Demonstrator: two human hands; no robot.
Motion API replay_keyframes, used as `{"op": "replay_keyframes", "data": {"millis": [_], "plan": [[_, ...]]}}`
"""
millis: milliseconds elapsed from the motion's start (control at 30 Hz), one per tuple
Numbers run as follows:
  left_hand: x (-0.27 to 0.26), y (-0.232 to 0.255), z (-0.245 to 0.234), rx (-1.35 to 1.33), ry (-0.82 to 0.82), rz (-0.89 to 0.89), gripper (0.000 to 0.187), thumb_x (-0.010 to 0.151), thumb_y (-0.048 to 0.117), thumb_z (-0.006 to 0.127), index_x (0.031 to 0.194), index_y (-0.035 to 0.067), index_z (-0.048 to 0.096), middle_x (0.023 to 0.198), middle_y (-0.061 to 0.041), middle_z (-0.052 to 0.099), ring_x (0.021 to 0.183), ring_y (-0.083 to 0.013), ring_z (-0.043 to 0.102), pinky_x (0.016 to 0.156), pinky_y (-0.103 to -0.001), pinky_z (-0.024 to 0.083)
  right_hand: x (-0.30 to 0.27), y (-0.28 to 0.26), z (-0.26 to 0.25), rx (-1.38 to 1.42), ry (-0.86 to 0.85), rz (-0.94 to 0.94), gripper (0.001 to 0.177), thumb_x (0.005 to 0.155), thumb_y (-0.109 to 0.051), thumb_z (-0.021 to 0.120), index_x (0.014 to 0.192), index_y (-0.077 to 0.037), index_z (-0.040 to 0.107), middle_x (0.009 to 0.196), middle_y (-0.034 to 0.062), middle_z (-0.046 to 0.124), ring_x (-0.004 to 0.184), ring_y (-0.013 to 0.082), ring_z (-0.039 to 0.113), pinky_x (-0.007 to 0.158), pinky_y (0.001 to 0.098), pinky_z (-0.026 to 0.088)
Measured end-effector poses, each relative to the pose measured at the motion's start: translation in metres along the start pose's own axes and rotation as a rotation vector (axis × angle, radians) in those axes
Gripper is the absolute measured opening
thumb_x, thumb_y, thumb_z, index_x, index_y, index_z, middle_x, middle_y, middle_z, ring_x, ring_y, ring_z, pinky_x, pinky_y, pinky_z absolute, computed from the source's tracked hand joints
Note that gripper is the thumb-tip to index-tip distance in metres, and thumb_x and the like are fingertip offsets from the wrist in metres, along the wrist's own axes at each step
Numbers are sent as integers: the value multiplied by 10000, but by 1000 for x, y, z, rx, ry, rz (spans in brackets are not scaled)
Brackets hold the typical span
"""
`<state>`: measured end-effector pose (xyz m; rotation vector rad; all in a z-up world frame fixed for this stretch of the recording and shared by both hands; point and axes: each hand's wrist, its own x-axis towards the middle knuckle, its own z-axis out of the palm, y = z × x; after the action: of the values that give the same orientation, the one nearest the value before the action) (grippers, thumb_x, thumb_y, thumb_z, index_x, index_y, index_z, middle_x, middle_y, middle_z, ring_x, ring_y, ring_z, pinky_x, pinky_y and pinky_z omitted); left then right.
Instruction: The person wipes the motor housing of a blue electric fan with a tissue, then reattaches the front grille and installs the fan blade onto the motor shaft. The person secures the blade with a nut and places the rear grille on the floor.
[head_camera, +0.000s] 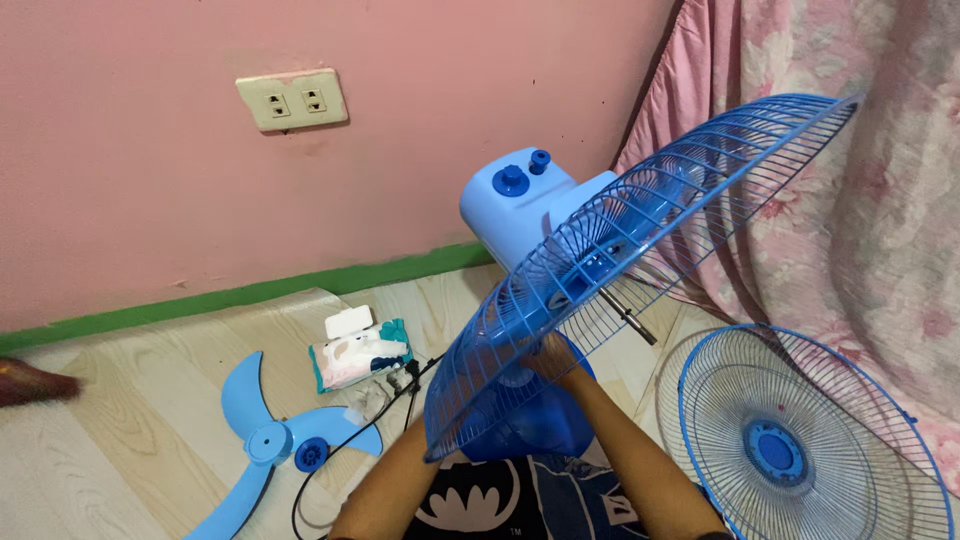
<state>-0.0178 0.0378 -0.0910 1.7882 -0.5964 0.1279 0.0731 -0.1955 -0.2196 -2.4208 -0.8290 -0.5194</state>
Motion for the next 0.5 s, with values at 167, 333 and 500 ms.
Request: {"op": "replay_keyframes", "data": {"millis": [167,333,500], "plan": [[-6,-2,4,13,-14,-8,488,906,356,744,1302,84,661,1187,-158,697,1063,-298,670,900,-409,533,-2,7,12,-384,90,-208,319,778,-244,711,1033,-58,668,983,184,652,928,358,648,823,512,526],[-4,-5,0,23,-11,0,483,914,378,733,1306,104,666,1199,-163,691,1075,-318,656,908,-429,517,-9,1,12,-129,99,-143,290,790,-265,751,1003,-82,681,985,148,654,922,364,640,817,513,510],[16,-12,-3,15,21,14,478,923,400,722,1311,125,671,1211,-168,685,1087,-339,642,916,-449,501,-16,-17,7,-217,164,-93,275,716,-224,847,947,-152,717,961,167,649,877,380,652,709,481,510]]}}
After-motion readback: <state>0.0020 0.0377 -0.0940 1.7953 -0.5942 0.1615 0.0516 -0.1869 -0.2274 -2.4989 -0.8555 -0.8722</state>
